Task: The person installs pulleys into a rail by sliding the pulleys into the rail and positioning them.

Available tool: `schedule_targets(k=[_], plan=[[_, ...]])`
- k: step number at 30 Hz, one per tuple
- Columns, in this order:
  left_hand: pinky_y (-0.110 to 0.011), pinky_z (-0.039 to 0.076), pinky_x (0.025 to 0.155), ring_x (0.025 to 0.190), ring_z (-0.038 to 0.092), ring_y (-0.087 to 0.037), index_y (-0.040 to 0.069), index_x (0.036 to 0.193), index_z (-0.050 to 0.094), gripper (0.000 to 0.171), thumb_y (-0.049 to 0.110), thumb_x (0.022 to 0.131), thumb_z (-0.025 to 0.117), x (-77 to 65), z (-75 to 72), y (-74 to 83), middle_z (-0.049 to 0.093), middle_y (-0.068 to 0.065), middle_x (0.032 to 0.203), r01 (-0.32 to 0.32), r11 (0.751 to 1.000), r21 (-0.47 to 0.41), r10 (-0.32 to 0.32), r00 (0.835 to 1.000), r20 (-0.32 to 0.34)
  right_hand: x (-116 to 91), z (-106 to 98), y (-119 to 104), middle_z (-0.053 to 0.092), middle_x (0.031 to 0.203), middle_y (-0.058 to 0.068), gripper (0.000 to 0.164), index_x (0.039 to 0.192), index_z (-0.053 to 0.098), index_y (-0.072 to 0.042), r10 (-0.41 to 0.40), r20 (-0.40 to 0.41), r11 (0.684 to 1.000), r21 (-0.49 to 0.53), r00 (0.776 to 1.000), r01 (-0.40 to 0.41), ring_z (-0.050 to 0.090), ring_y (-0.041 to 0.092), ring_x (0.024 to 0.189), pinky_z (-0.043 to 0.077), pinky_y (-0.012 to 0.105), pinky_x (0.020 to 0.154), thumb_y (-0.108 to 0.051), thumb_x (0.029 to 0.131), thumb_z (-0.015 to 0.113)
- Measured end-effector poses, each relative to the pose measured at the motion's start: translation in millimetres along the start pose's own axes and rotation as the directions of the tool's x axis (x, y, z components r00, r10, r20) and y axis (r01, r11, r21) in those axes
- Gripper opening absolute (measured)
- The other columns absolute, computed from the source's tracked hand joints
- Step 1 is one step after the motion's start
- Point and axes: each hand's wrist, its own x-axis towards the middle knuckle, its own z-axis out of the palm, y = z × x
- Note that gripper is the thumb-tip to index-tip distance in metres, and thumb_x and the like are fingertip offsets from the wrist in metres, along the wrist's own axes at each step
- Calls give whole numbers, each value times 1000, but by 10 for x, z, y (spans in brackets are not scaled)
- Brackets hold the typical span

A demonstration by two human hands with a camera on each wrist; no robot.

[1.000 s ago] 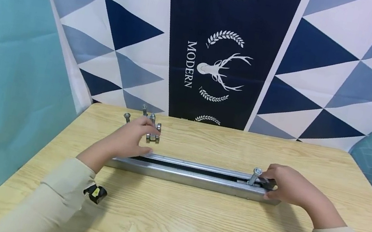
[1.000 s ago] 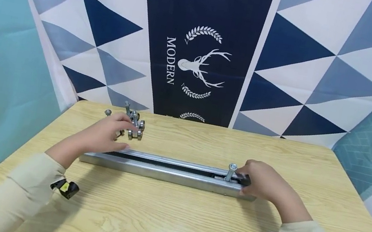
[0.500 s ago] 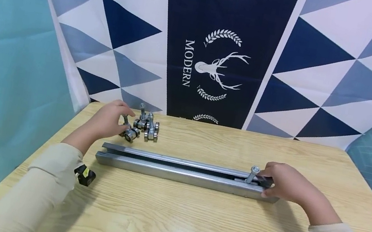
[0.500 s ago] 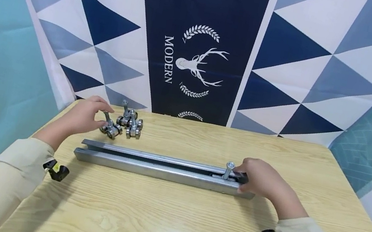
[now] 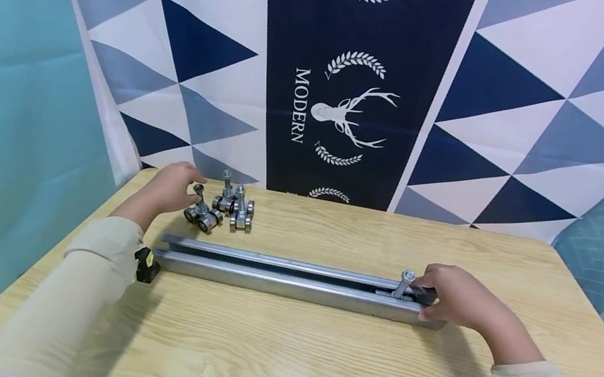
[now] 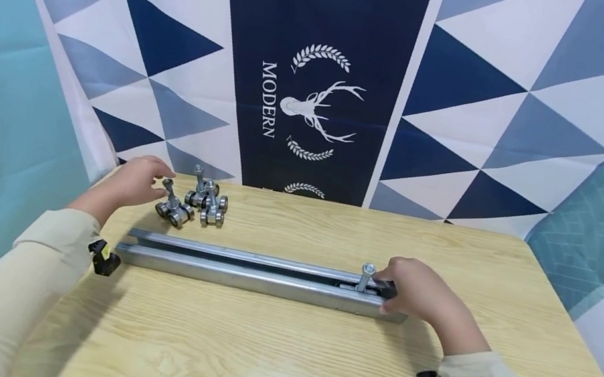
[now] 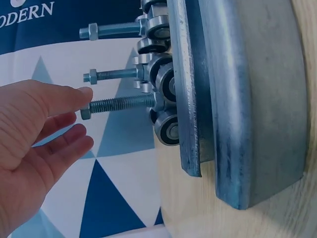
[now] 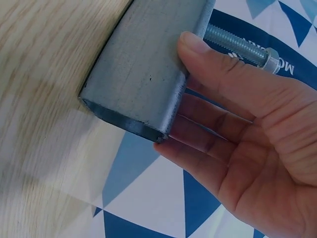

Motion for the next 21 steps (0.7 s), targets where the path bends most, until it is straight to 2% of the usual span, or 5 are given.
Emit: schedule_targets(k=[3, 9, 15, 21], plan=[[-44, 43, 79, 94, 54, -32, -3, 107, 61, 31, 7, 78, 63, 38, 44, -18, 58, -20, 106, 12, 1000, -14, -11, 1000, 20, 2, -3, -4, 50, 74, -3, 43, 97, 67, -1, 4, 0, 1000, 3, 1000, -4, 39, 8, 58, 35, 26, 52, -17, 59, 80], [-42, 46, 76, 88, 58, -30, -1, 101, 65, 24, 4, 77, 62, 106, 78, 1, 63, -17, 99, 38, 999, -16, -38, 999, 31, 3, -4, -17, 50, 75, -2, 44, 98, 67, -2, 33, 11, 999, 12, 999, -33, 41, 8, 59, 37, 26, 53, -17, 59, 79], [-43, 46, 77, 88, 59, -30, 0, 94, 68, 21, -1, 75, 60, 136, 17, 33, 65, -15, 95, 31, 999, 11, -31, 999, 29, 9, -26, -32, 50, 75, -2, 44, 99, 67, -1, 38, 5, 999, 2, 999, -38, 41, 9, 59, 37, 27, 53, -17, 59, 80], [-41, 47, 71, 81, 60, -28, 3, 87, 71, 17, 1, 73, 61, 102, -12, 16, 66, -12, 88, 33, 999, 10, -33, 999, 28, 7, -27, -49, 52, 76, -1, 45, 99, 67, -1, 46, 16, 999, 5, 999, -46, 42, 9, 60, 38, 27, 54, -17, 59, 80]])
